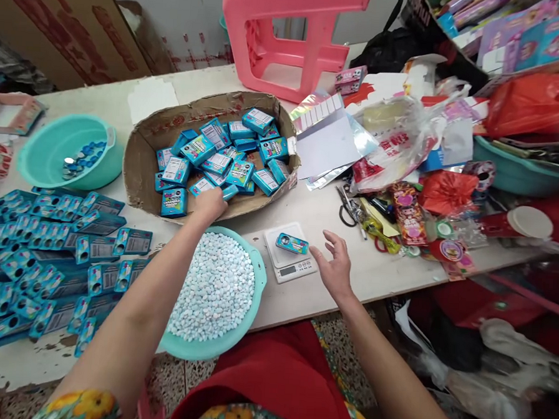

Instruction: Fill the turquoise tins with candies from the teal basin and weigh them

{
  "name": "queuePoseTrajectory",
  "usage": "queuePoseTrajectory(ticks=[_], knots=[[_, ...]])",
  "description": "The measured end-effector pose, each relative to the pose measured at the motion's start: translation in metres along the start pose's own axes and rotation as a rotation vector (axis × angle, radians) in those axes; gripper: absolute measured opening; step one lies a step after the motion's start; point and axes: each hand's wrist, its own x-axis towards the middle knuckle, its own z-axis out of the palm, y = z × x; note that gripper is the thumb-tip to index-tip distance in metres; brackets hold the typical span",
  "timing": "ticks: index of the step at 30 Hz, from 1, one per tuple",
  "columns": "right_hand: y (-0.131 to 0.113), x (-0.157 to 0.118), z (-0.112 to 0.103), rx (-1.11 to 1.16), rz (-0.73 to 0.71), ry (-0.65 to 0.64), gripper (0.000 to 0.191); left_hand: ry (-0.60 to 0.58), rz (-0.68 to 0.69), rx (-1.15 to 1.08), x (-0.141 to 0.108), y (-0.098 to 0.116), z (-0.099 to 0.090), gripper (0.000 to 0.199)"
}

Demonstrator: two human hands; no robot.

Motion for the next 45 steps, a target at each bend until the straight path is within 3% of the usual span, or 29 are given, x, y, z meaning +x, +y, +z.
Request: queuePoseTrajectory(ticks=[4, 7, 9, 11, 14, 17, 20, 23, 25, 28, 31, 34, 37, 38, 40, 43, 45], knots=[[-0.027, 0.004, -0.011, 0.094, 0.018, 0.044, 0.032, 0.198, -0.04, -0.096, -0.049, -0.012, -0.025, 0.044], [-0.054, 0.008, -0.005, 0.276, 0.051, -0.002, 0.035, 0.27, 0.054, -0.479, -0.103, -0.007, -0.044, 0.045], [-0.074, 0.009, 0.002, 0.458, 0.08, -0.079, 0.045, 0.147, 0.243, -0.906, -0.138, 0.009, -0.052, 0.044], [-0.091, 0.008, 0.006, 0.634, 0.101, -0.146, 0.057, -0.074, 0.444, -1.284, -0.165, 0.032, -0.053, 0.043], [-0.107, 0.003, 0.003, 0.778, 0.198, -0.139, 0.051, -0.35, 0.661, -1.518, -0.186, 0.066, -0.051, 0.039], [-0.109, -0.005, -0.014, 0.812, 0.283, -0.01, 0.037, -0.397, 0.763, -1.474, -0.187, 0.081, -0.047, 0.04], [-0.087, -0.016, -0.036, 0.768, 0.298, 0.164, 0.038, -0.235, 0.718, -1.192, -0.173, 0.079, -0.038, 0.046], [-0.041, -0.034, -0.053, 0.625, 0.336, 0.326, 0.043, -0.034, 0.608, -0.817, -0.154, 0.074, -0.019, 0.043], [-0.002, -0.047, -0.054, 0.466, 0.379, 0.442, 0.048, 0.025, 0.575, -0.638, -0.143, 0.077, -0.002, 0.041], [0.051, -0.064, -0.043, 0.202, 0.436, 0.517, 0.051, 0.012, 0.606, -0.532, -0.13, 0.091, 0.025, 0.051], [0.081, -0.074, -0.027, 0.111, 0.452, 0.506, 0.053, -0.062, 0.617, -0.576, -0.12, 0.108, 0.044, 0.045], [0.079, -0.079, -0.023, 0.05, 0.414, 0.497, 0.062, -0.098, 0.576, -0.705, -0.119, 0.112, 0.048, 0.029], [0.043, -0.081, -0.028, -0.176, 0.169, 0.513, 0.083, -0.062, 0.601, -0.898, -0.135, 0.098, 0.04, 0.029], [0.026, -0.08, -0.029, -0.234, 0.071, 0.48, 0.089, -0.06, 0.618, -0.965, -0.144, 0.092, 0.037, 0.03], [-0.012, -0.074, -0.027, -0.193, -0.026, 0.272, 0.089, -0.097, 0.637, -1.101, -0.165, 0.079, 0.033, 0.033], [-0.067, -0.063, -0.011, -0.02, 0.044, -0.24, 0.055, -0.225, 0.526, -1.383, -0.198, 0.06, 0.033, 0.037], [-0.098, -0.058, 0.002, 0.029, 0.074, -0.418, 0.035, -0.283, 0.334, -1.684, -0.216, 0.047, 0.033, 0.038]])
